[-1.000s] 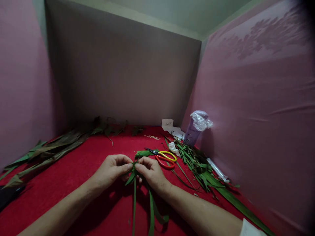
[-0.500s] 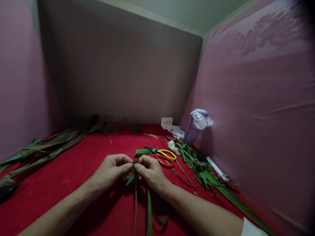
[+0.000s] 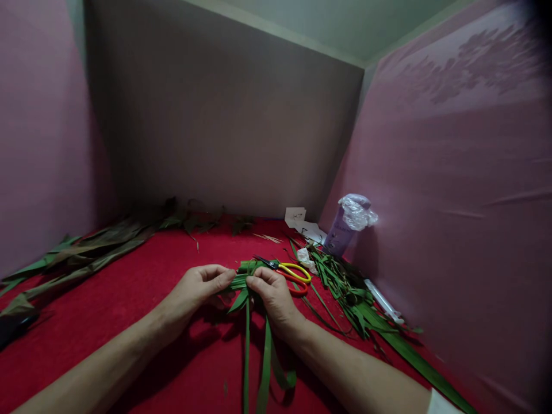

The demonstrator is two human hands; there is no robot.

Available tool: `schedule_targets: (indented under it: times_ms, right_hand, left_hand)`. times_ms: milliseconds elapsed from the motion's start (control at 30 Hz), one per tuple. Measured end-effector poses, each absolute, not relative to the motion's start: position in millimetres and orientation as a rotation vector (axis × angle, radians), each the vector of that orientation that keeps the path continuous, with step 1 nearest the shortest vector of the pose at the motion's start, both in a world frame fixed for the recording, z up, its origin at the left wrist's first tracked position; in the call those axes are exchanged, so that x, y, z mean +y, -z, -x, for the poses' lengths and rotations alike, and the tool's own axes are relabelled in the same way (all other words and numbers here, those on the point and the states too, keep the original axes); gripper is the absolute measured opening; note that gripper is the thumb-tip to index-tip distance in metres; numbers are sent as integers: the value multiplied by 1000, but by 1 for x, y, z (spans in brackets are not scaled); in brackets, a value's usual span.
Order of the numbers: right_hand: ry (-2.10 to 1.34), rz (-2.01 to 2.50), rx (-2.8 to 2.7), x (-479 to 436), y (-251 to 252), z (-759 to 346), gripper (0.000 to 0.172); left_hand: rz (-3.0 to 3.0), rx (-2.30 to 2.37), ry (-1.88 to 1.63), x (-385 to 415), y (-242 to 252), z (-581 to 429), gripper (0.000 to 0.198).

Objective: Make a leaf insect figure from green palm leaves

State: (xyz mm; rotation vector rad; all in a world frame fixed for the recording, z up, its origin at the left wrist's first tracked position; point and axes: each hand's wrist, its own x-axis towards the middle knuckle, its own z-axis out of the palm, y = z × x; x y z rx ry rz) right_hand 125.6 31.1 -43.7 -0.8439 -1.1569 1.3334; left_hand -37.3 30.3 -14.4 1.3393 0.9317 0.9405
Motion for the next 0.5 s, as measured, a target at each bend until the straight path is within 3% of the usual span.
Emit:
schedule_targets:
  times_ms: [500]
  right_hand:
    - [-1361,817,-1216,28,44,-125,24]
  left_hand:
    - [-1256,950,-931,25,11,35,30]
